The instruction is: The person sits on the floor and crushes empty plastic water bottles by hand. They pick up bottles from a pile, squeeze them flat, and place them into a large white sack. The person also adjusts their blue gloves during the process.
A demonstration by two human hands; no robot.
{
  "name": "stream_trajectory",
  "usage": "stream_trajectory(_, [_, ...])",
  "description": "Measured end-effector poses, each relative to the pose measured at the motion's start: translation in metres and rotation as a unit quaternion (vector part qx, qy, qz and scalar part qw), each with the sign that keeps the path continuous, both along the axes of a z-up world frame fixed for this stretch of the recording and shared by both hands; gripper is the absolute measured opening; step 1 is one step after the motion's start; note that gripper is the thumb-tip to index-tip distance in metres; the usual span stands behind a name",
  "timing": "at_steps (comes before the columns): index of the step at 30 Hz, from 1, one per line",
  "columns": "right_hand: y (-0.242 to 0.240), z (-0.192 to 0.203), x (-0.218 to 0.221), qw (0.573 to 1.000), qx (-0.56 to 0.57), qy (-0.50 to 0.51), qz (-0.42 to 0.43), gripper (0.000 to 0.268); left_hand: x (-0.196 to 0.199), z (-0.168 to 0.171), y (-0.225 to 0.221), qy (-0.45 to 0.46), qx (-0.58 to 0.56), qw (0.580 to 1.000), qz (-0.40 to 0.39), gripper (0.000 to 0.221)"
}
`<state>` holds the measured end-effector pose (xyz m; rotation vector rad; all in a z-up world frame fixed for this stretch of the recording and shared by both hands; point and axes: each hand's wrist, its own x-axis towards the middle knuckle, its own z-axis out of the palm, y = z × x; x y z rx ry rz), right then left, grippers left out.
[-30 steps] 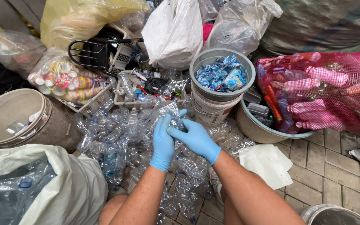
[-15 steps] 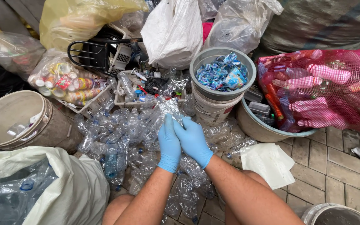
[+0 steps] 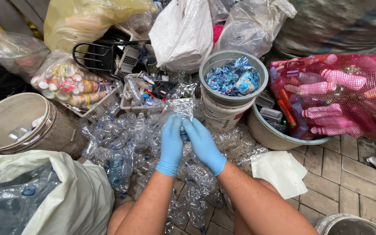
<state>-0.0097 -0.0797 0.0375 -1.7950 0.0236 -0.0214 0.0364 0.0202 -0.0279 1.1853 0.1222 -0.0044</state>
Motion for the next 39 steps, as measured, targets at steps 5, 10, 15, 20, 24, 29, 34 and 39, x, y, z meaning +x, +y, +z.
stream_trajectory(5, [-0.022, -0.020, 0.008, 0.995, 0.080, -0.036, 0.041, 0.060, 0.010, 0.031, 0.014, 0.003, -0.149, 0.988, 0.039, 0.043])
stream_trajectory(10, [-0.044, 0.006, 0.006, 0.994, -0.060, -0.007, 0.092, 0.045, 0.018, 0.066, 0.046, -0.024, -0.354, 0.931, 0.090, 0.045])
stream_trajectory(15, [-0.043, 0.037, -0.015, 0.904, -0.291, 0.108, 0.293, 0.042, 0.031, 0.077, 0.094, -0.067, -0.504, 0.836, 0.207, 0.045])
stream_trajectory(20, [-0.031, 0.049, -0.018, 0.858, -0.347, 0.166, 0.340, 0.044, 0.034, 0.080, 0.153, -0.127, -0.512, 0.792, 0.308, 0.049])
stream_trajectory(24, [-0.030, 0.050, -0.013, 0.853, -0.371, 0.206, 0.304, 0.048, 0.013, 0.088, 0.197, -0.124, -0.522, 0.747, 0.393, 0.060])
stream_trajectory(29, [-0.021, 0.049, -0.008, 0.846, -0.375, 0.217, 0.310, 0.042, -0.009, 0.083, 0.241, -0.142, -0.507, 0.707, 0.471, 0.081])
stream_trajectory(34, [-0.005, 0.051, -0.008, 0.839, -0.379, 0.230, 0.315, 0.049, -0.025, 0.078, 0.263, -0.145, -0.513, 0.679, 0.505, 0.088])
stream_trajectory(39, [-0.001, 0.039, -0.005, 0.842, -0.373, 0.208, 0.328, 0.050, -0.027, 0.060, 0.269, -0.149, -0.545, 0.665, 0.489, 0.111])
